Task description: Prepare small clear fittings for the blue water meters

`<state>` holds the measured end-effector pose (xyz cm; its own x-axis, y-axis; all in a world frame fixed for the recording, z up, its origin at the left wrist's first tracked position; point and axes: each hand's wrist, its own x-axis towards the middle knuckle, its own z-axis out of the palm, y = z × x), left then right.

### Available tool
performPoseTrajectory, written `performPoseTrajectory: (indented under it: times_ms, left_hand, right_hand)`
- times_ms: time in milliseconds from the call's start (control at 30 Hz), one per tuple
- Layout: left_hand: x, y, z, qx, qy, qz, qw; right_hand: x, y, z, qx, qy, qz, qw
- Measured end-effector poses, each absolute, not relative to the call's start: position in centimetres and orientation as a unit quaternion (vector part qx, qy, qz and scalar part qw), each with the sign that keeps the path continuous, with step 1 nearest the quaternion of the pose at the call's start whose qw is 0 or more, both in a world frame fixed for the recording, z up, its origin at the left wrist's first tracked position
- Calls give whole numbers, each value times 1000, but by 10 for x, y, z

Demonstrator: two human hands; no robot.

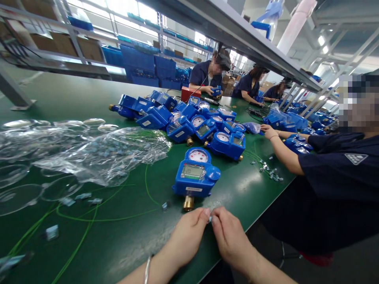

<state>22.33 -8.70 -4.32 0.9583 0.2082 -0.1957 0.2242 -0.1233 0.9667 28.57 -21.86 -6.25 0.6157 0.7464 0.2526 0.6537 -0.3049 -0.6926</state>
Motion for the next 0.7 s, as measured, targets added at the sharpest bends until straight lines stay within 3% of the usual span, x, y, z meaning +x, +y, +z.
performPoseTrajectory:
  times_ms: [100, 300, 367, 500, 700]
  left_hand:
    - [223, -90, -46, 683, 185, -43, 705]
    - [225, -89, -45, 785, 131, 9, 606]
    - [226, -86, -43, 802, 126, 16, 584]
    - [228, -86, -40, 780, 159, 10, 605]
    - [229, -85, -41, 811, 142, 14, 567]
  right_hand:
    - [287, -223, -66, -795, -513, -81, 314]
    - [288, -218, -66, -771, -363, 205, 482]
    - [287, -217, -65, -778, -370, 202, 467]
    - [287, -220, -68, -810, -447, 20, 380]
    - [290, -214, -69, -783, -376, 228, 441]
